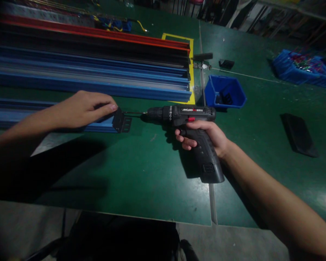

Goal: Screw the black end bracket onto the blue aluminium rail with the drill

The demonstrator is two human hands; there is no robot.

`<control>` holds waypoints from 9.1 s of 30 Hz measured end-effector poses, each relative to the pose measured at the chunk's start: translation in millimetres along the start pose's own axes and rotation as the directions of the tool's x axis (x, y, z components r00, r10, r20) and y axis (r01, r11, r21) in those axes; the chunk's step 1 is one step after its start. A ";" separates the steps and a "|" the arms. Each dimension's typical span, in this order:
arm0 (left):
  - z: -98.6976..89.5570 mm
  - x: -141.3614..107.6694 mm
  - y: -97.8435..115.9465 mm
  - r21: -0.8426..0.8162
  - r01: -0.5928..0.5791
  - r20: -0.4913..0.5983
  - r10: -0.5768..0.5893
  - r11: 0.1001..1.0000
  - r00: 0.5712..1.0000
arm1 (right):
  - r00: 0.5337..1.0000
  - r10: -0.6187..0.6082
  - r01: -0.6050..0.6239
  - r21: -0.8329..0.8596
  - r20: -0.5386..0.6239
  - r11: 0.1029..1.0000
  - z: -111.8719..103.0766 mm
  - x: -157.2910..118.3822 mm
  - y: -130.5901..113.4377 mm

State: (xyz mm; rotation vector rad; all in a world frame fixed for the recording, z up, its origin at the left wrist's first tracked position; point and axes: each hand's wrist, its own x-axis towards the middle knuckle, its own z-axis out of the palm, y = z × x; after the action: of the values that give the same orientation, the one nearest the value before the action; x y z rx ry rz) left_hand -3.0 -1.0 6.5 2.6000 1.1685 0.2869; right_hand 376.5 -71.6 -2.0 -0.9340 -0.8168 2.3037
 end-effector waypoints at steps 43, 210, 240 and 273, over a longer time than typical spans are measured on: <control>-1.7 -0.2 1.7 0.013 0.014 0.012 -0.014 1.000 1.000 | 1.000 0.005 -0.005 0.017 -0.009 1.000 0.0 0.9 0.1; -6.4 -0.5 5.6 0.080 -0.011 0.062 0.006 0.997 0.998 | 0.999 -0.010 0.009 0.029 0.052 1.000 -1.6 2.4 0.3; -1.2 1.1 0.5 0.031 0.002 0.021 -0.002 1.000 1.000 | 1.000 0.009 -0.009 0.040 0.012 0.999 0.8 0.9 0.5; -1.1 1.5 1.1 0.001 -0.008 0.029 0.008 1.000 1.000 | 0.999 -0.011 0.010 0.012 0.044 1.000 -1.4 -0.1 2.5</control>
State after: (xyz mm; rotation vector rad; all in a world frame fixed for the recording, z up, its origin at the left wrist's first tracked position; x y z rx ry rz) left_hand -1.6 -0.4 8.0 2.6014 1.1494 0.2499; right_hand 377.0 -72.9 -4.6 -0.8748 -0.8236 2.3247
